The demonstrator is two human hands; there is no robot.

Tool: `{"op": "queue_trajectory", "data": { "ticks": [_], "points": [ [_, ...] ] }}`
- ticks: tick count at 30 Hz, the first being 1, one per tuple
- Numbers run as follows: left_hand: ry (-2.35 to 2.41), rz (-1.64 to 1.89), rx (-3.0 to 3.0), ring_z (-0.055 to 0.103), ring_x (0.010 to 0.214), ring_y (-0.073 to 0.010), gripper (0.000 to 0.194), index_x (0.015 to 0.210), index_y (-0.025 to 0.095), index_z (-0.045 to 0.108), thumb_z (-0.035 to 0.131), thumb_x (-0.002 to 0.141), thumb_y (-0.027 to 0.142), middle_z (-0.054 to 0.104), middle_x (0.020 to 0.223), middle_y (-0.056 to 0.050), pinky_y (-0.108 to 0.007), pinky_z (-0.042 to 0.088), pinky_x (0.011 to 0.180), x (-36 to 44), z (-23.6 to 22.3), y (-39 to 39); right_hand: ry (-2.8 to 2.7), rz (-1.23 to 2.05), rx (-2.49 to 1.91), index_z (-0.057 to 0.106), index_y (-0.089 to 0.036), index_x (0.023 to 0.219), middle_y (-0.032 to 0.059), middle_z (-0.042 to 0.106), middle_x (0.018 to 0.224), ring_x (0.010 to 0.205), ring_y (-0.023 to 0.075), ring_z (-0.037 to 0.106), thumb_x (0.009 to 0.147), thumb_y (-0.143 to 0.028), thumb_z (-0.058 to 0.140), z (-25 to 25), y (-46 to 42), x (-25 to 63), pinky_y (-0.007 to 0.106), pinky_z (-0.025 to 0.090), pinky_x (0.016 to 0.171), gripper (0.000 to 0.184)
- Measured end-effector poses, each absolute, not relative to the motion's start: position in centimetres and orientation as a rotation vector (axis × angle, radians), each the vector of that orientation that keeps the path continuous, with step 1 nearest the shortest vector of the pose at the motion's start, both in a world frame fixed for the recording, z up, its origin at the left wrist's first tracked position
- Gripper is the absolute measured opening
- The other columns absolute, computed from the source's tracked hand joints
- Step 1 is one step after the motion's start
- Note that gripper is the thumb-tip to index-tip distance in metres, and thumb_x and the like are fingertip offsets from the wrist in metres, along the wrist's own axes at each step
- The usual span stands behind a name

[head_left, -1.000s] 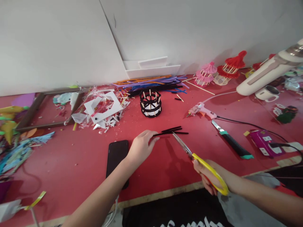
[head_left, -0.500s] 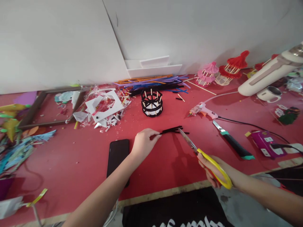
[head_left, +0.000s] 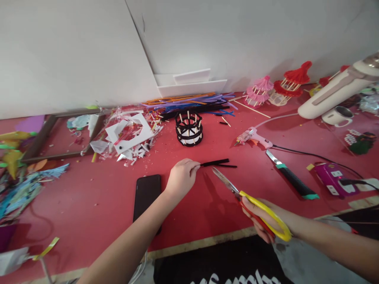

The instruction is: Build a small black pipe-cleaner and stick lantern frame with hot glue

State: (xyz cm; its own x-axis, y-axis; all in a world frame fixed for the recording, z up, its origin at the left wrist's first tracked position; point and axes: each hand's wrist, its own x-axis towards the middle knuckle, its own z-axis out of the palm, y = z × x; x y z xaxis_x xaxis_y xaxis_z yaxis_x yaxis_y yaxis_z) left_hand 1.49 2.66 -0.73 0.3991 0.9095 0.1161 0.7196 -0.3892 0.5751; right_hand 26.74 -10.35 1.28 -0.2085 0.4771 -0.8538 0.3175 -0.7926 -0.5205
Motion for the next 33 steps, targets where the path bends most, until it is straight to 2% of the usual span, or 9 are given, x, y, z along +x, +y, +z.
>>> {"op": "queue_trajectory", "data": {
  "ticks": [10,16,23,30,33],
  "points": [
    [1.385,0.561,2.23,0.07,0.084,-0.0191,0.017,0.093,0.022,0.076,0.06,0.093,0.017,0.075,0.091,-0.005,-0.031,0.057,0.079,1.7,-0.9,2.9,-0.966,2.185,-1.818,0.042,-0.022,0.072,-0.009,0.037,0.035,0.024,0.0066,0.037,0.077,-0.093,0.031,1.1,-9.7,25.1,0.015,0.025,0.026,0.072],
    [1.377,0.514,2.239,0.069,0.083,-0.0195,0.014,0.094,0.022,0.078,0.065,0.092,0.018,0.075,0.09,-0.004,-0.032,0.055,0.078,1.8,-0.8,3.1,-1.033,2.215,-1.798,0.04,-0.023,0.071,-0.0068,0.04,0.032,0.028,0.0101,0.046,0.078,-0.094,0.027,1.1,-9.0,24.4,0.015,0.032,0.028,0.072],
    [1.384,0.5,2.243,0.068,0.084,-0.0194,0.015,0.096,0.023,0.078,0.065,0.092,0.018,0.074,0.089,-0.003,-0.031,0.055,0.079,1.8,-0.6,2.9,-1.053,2.225,-1.854,0.041,-0.023,0.07,-0.0039,0.045,0.033,0.028,0.0114,0.048,0.078,-0.094,0.027,0.4,-8.6,23.8,0.017,0.034,0.028,0.073],
    [1.418,0.547,2.226,0.068,0.084,-0.0189,0.017,0.106,0.02,0.073,0.066,0.091,0.018,0.072,0.095,-0.005,-0.031,0.056,0.08,1.8,-1.2,2.6,-0.995,2.256,-1.897,0.041,-0.024,0.076,-0.0093,0.036,0.031,0.031,0.0129,0.051,0.078,-0.093,0.033,1.6,-7.9,22.6,0.018,0.036,0.028,0.07],
    [1.413,0.566,2.226,0.068,0.084,-0.0188,0.014,0.102,0.019,0.072,0.065,0.09,0.016,0.072,0.095,-0.005,-0.031,0.057,0.08,1.7,-1.3,2.5,-1.05,2.247,-1.894,0.043,-0.023,0.075,-0.0094,0.036,0.032,0.031,0.0121,0.05,0.078,-0.093,0.033,1.8,-7.9,22.3,0.017,0.035,0.028,0.07]
  ]
}}
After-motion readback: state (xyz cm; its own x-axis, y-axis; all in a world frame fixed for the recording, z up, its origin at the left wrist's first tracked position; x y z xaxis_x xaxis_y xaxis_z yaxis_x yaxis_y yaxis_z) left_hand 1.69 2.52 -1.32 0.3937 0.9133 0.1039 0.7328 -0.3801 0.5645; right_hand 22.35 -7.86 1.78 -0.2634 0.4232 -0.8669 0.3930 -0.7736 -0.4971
